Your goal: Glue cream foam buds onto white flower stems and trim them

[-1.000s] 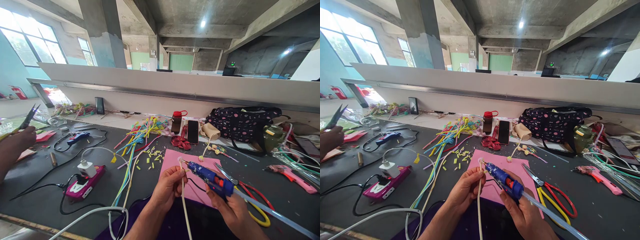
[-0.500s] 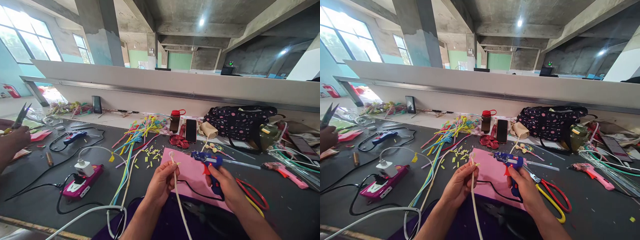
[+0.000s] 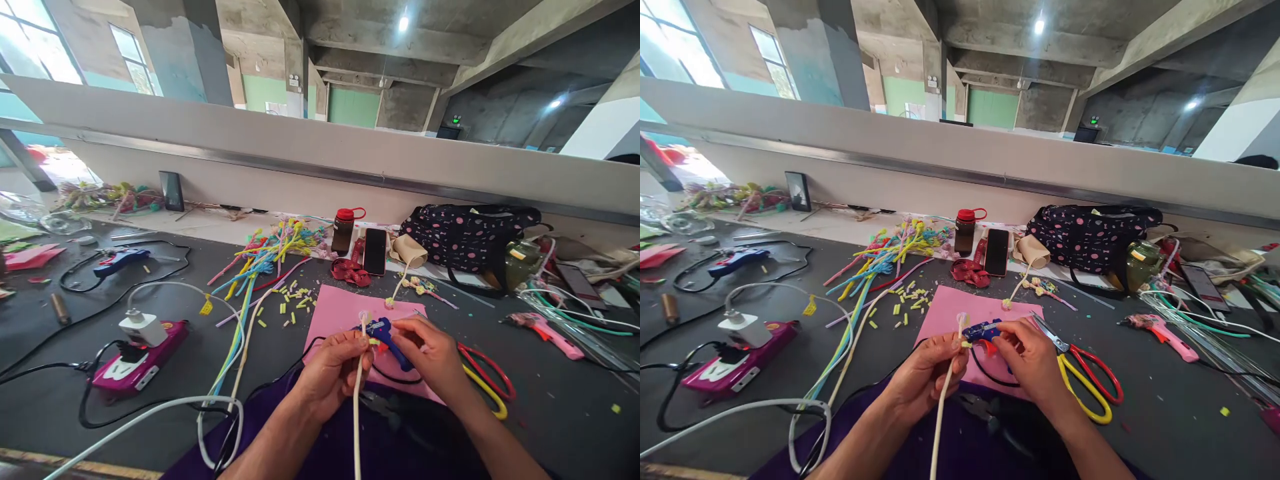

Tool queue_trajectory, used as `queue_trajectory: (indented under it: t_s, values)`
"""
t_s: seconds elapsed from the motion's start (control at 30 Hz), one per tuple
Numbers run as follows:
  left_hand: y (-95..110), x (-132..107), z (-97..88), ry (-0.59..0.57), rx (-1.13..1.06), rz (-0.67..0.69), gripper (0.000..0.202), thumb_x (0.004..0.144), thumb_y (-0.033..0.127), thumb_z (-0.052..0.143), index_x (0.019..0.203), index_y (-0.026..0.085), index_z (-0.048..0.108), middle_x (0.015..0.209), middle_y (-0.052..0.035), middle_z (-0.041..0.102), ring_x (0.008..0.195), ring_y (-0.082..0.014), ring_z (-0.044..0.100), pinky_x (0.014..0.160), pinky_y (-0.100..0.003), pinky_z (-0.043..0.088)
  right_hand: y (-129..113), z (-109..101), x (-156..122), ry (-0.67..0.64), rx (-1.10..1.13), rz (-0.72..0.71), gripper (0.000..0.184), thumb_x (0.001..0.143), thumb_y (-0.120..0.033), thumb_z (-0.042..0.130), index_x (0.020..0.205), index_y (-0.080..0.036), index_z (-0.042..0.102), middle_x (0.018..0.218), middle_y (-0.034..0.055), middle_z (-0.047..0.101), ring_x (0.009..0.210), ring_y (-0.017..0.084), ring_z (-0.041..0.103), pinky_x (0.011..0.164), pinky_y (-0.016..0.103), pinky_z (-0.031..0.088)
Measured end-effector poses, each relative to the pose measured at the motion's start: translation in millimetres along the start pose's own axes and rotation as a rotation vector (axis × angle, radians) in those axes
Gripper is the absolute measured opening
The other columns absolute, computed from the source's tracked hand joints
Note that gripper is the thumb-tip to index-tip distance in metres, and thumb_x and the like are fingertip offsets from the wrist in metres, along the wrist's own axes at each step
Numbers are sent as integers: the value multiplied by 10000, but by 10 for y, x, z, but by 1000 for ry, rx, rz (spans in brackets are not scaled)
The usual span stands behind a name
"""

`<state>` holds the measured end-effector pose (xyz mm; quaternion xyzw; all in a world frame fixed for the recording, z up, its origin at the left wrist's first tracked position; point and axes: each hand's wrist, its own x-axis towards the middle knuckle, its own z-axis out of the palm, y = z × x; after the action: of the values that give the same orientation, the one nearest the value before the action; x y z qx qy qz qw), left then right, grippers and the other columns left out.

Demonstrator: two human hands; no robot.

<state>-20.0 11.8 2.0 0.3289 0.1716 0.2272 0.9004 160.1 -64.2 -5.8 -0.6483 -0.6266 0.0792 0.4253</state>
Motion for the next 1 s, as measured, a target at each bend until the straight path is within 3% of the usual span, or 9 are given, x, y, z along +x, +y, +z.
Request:
queue_trajectory:
  t_s: [0.07,0.17,0.6,0.8,1.0]
  values:
    - [-34,9,14,-7,-9,-51,156,703,241,656,672,119,565,506,23,537,295,-6,312,302,-162,131,-153,-70,-44,-48,199,-79,162,841,-290,565,974,-222,626,840,41,648,749,176,611,667,288,497]
    - [-79,23,28,-19,11,-122,156,713,246,651,676,118,570,499,22,543,287,-5,313,304,-163,138,-279,-104,-95,-53,299,-176,138,823,-243,601,958,-228,629,825,32,646,744,171,608,670,294,500]
    - [-116,55,40,23,131,-154,207,723,299,653,652,120,578,494,20,553,286,-13,360,293,-153,157,-346,-111,-99,-91,159,-204,86,851,-189,530,834,-210,612,748,27,630,669,151,595,609,263,476]
    - [-82,55,20,43,249,-126,199,754,306,616,697,116,621,473,3,580,252,-16,351,257,-138,158,-256,-317,-2,-40,116,-195,64,859,-201,531,823,-208,584,759,22,613,713,157,584,647,269,459]
    - [-48,40,21,34,319,-206,202,755,273,569,642,115,624,417,5,557,229,-22,334,244,-136,172,-216,-442,238,-188,82,-198,119,879,-208,496,826,-202,602,776,15,620,709,144,582,675,262,449]
